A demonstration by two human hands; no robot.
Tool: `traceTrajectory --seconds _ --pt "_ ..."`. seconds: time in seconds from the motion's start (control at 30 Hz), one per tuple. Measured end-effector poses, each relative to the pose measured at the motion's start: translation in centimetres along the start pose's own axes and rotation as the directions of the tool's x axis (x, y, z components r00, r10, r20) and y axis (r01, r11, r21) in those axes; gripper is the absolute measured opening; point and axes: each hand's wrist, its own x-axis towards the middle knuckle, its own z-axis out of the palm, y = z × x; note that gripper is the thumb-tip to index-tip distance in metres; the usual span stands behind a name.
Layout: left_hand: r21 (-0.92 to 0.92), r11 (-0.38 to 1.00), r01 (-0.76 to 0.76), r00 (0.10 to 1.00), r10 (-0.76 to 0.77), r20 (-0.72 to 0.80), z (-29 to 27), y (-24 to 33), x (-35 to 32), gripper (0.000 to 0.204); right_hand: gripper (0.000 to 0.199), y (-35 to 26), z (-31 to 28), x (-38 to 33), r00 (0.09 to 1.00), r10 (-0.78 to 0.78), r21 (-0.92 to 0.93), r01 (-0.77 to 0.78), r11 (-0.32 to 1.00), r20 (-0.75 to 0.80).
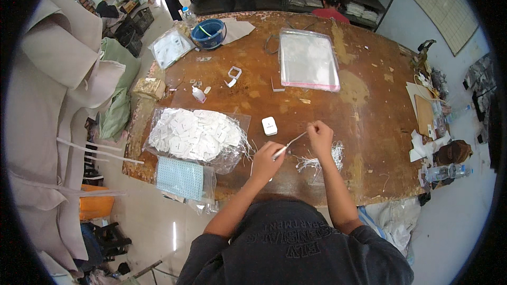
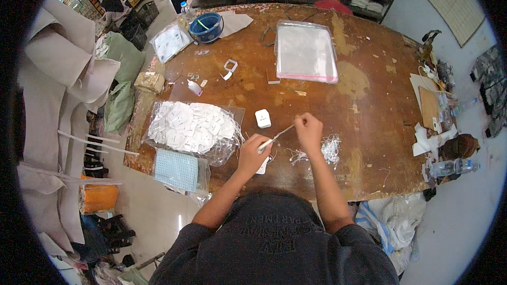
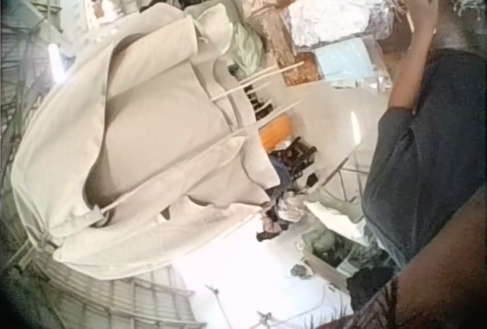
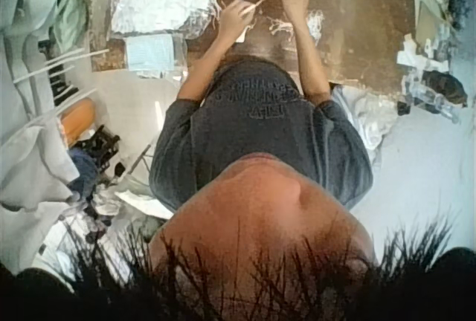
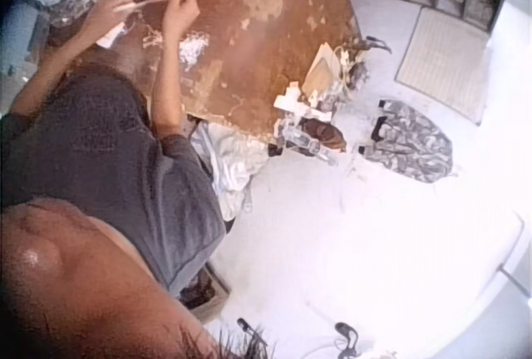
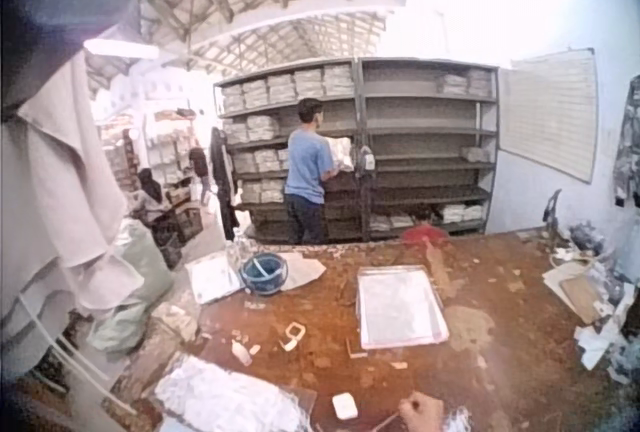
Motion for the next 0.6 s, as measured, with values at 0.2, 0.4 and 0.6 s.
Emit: traceTrajectory --seconds 0.2,0.4,0.6 --pt "-0.383 0.568 0.728 0.67 -0.709 0.223 3.1 -8.6 -4.6 0.036 0.033 13.8 -4.8 -0.6 0.929 0.08 -0.545 -0.28 0.79 -0.362" --pt "-0.19 0.774 0.604 0.778 -0.624 -0.072 2.2 -11.0 -5.7 0.038 0.031 22.0 -8.3 -2.6 0.891 0.442 -0.591 -0.412 0.694 -0.102" --pt "-0.265 0.758 0.595 0.779 -0.626 -0.04 1.2 -9.1 -3.3 0.034 0.023 20.8 -7.5 -3.5 0.894 0.411 -0.601 -0.429 0.674 -0.177"
